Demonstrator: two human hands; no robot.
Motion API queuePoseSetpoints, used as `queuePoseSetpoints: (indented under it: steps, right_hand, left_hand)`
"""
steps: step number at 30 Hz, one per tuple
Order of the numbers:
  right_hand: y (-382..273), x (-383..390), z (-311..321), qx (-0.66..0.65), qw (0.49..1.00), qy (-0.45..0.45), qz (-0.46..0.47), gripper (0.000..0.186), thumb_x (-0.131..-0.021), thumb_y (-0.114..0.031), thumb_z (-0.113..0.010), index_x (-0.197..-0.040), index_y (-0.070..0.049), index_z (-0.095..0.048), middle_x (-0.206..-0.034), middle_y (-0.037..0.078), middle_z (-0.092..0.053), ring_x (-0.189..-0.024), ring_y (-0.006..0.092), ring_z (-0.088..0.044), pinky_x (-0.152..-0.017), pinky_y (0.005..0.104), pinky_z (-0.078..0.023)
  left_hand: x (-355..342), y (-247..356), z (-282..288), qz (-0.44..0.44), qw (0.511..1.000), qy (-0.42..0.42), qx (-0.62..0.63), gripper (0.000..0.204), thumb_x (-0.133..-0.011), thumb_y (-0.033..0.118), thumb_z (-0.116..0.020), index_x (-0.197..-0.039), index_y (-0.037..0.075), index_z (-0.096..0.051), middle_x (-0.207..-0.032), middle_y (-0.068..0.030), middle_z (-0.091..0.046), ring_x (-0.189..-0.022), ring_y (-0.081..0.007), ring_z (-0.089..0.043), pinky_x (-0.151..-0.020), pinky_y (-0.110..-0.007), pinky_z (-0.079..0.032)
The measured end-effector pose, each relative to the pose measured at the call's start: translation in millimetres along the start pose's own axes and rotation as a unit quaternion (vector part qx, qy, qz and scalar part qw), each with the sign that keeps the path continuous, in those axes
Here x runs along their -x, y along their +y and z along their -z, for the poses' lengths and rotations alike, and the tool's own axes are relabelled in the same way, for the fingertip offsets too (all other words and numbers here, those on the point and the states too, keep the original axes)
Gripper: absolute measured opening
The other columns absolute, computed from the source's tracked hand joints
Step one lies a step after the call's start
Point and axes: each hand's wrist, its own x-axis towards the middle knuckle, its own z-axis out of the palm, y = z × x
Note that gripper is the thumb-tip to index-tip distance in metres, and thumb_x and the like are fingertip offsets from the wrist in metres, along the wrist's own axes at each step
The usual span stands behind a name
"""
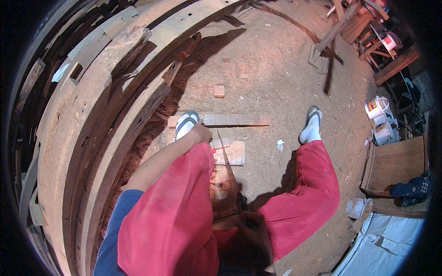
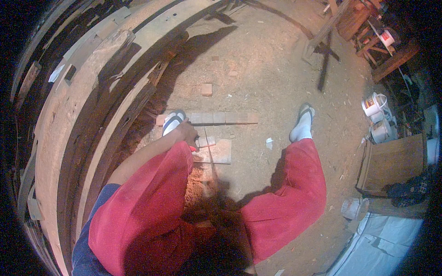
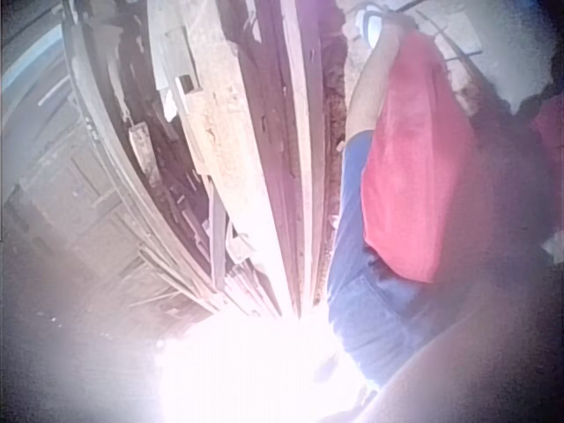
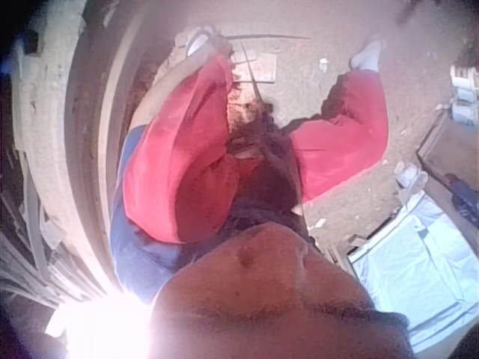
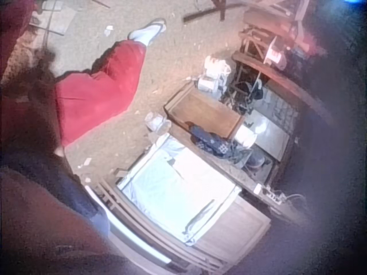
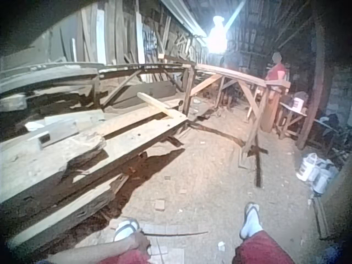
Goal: The person uses a hand saw to cut a small piece of wood that is resting on a brick on the floor. The person holds the wood with their left hand and saws with their right hand, creating sawdust.
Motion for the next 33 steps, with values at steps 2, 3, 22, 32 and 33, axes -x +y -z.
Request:
queuePoseSetpoints:
  steps: [2, 3, 22, 32, 33]
  right_hand:
    - [7.2, -3.0, -2.2, -0.057, 0.995, 0.004, -0.085, 0.045, -0.088, -0.010, -0.084, -0.121, 0.003, -0.056, -0.103, 0.006, -0.058, -0.092, 0.0139, -0.058, -0.082, 0.0291, -0.051]
    - [10.5, -3.8, -2.6, -0.084, 0.988, 0.006, -0.128, 0.044, -0.088, -0.010, -0.083, -0.121, 0.002, -0.057, -0.105, 0.007, -0.058, -0.092, 0.0146, -0.058, -0.083, 0.0294, -0.051]
    - [-3.5, -0.6, 2.3, 0.098, 0.985, -0.024, 0.140, 0.047, -0.090, -0.015, -0.083, -0.121, 0.005, -0.054, -0.108, 0.009, -0.058, -0.097, 0.0163, -0.058, -0.086, 0.0321, -0.051]
    - [-6.1, -9.2, 1.5, 0.014, 0.996, -0.035, -0.084, 0.047, -0.089, -0.018, -0.084, -0.119, 0.005, -0.056, -0.104, 0.009, -0.060, -0.095, 0.0142, -0.057, -0.086, 0.0305, -0.049]
    - [-9.4, -9.1, 0.7, 0.016, 0.995, -0.032, -0.089, 0.047, -0.089, -0.017, -0.084, -0.119, 0.005, -0.055, -0.103, 0.009, -0.060, -0.094, 0.0141, -0.057, -0.086, 0.0305, -0.049]
  left_hand:
    - [-1.5, -12.9, -16.0, 0.003, 0.999, 0.034, -0.004, 0.072, -0.076, 0.075, -0.065, -0.109, 0.013, -0.080, -0.106, -0.0157, -0.076, -0.112, -0.0308, -0.070, -0.115, -0.050, -0.028]
    - [-4.0, -19.9, -25.6, 0.004, 0.999, 0.051, -0.006, 0.078, -0.071, 0.082, -0.066, -0.106, 0.014, -0.081, -0.100, -0.0155, -0.077, -0.107, -0.0315, -0.071, -0.112, -0.049, -0.031]
    - [6.1, -9.2, -9.5, 0.003, 1.000, -0.004, -0.005, 0.066, -0.087, 0.066, -0.059, -0.120, 0.011, -0.076, -0.122, -0.0156, -0.074, -0.122, -0.0299, -0.067, -0.123, -0.050, -0.021]
    - [6.0, -8.8, -8.6, 0.001, 1.000, 0.002, -0.002, 0.064, -0.088, 0.065, -0.059, -0.119, 0.012, -0.077, -0.124, -0.0146, -0.074, -0.124, -0.0290, -0.066, -0.123, -0.051, -0.020]
    - [6.8, -9.1, -9.1, 0.001, 1.000, 0.001, -0.004, 0.065, -0.088, 0.066, -0.059, -0.119, 0.012, -0.077, -0.124, -0.0143, -0.074, -0.124, -0.0289, -0.066, -0.123, -0.051, -0.021]
